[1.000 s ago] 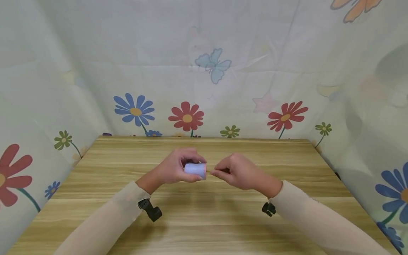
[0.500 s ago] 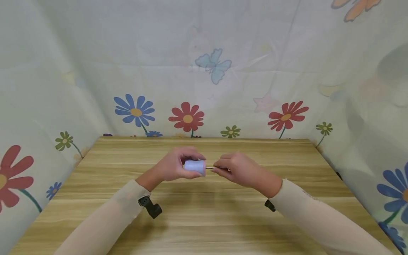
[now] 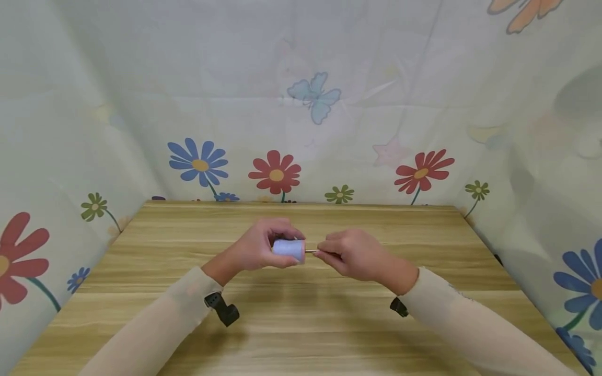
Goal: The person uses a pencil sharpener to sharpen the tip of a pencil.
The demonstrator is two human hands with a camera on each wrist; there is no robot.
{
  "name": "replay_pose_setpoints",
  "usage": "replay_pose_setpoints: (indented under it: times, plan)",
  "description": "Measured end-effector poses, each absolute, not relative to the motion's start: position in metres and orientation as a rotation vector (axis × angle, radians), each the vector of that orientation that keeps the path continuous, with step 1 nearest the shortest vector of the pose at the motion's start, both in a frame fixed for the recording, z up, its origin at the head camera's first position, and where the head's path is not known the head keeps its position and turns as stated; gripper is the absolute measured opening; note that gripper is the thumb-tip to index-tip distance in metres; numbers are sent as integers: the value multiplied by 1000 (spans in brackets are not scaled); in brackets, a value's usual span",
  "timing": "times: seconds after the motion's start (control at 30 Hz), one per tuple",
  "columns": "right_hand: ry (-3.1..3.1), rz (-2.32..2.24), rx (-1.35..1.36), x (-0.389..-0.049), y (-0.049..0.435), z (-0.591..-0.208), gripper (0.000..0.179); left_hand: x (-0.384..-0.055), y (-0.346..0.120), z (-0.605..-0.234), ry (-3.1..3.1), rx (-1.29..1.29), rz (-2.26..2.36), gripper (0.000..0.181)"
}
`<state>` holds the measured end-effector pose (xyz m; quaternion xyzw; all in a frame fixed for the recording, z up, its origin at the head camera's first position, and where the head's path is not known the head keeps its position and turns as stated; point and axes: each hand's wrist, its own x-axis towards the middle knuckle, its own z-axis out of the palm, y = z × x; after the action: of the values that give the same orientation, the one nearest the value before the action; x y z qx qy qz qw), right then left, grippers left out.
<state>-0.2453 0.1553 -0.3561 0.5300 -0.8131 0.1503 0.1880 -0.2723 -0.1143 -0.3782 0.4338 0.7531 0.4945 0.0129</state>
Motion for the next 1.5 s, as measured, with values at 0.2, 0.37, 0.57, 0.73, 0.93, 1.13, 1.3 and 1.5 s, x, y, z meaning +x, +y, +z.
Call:
replay_pose_setpoints:
  times: [0.2, 0.37, 0.57, 0.73, 0.93, 1.13, 1.3, 1.5]
  plan:
    - [-2943, 1351, 1240, -247, 156, -342, 23, -270, -111, -379, 2358, 1435, 1502, 37]
    - [-3124, 1766, 947, -254, 158, -341, 23, -272, -110, -381, 2372, 1432, 1488, 38]
    - [-2579, 641, 1398, -253, 157, -355, 12, -278, -114, -384, 2387, 1346, 1512, 38]
    - [-2054, 83, 1347, -250, 154, -364, 16, -280, -116, -383, 2402, 1274, 1540, 36]
    - [-2398, 512, 1414, -247, 150, -353, 23, -277, -117, -379, 2374, 1313, 1527, 36]
    - [-3021, 1433, 1105, -250, 147, -340, 25, -273, -117, -379, 2364, 1430, 1484, 37]
    - [-3143, 1822, 843, -253, 149, -342, 27, -273, -116, -381, 2390, 1465, 1446, 38]
    - [-2716, 839, 1370, -249, 149, -347, 10, -276, -120, -380, 2402, 1366, 1448, 38]
